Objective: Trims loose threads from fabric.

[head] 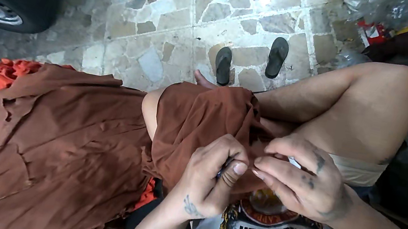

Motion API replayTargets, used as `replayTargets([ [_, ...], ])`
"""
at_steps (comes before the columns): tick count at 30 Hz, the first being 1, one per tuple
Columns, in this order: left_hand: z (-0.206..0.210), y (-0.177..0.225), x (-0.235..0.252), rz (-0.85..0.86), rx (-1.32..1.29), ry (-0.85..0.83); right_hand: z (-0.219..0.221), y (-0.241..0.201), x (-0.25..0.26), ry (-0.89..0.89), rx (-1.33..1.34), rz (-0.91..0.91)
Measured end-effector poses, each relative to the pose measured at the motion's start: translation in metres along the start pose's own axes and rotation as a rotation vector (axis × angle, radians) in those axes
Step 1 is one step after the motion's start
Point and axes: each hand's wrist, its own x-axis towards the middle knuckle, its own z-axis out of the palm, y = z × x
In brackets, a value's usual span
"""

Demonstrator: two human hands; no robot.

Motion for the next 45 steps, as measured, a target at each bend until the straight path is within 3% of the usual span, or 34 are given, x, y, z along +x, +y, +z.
replayTargets([
  [4, 0.003, -0.011, 0.0, -0.078, -0.072, 0.022, 0.011, 0.003, 0.002, -0.05, 0.059, 0.136],
  [7, 0.002, -0.026, -0.003, -0.208, -0.358, 0.07, 0.018, 0.018, -0.002, -0.14, 0.323, 0.308],
  [11, -0.002, -0.037, -0.01, -0.28, -0.679, 0.106, 0.023, 0.029, -0.004, -0.213, 0.483, 0.416],
  [16, -0.015, -0.029, -0.007, -0.214, -0.597, 0.198, 0.035, 0.027, 0.009, -0.24, 0.497, 0.488],
  [19, -0.02, -0.021, 0.002, -0.149, -0.602, 0.246, 0.044, 0.021, 0.023, -0.216, 0.515, 0.448],
  [26, -0.029, -0.014, 0.014, -0.165, -0.775, 0.265, 0.049, 0.019, 0.038, -0.085, 0.406, 0.132],
  [36, -0.059, -0.011, 0.015, -0.15, -0.796, 0.462, 0.068, 0.031, 0.025, -0.028, 0.469, 0.253],
  [41, -0.082, -0.003, 0.026, -0.084, -0.723, 0.676, 0.079, 0.031, 0.025, -0.015, 0.469, 0.274],
  [45, -0.087, 0.0, 0.045, -0.067, -0.644, 0.995, 0.086, 0.028, 0.027, -0.032, 0.469, 0.28],
])
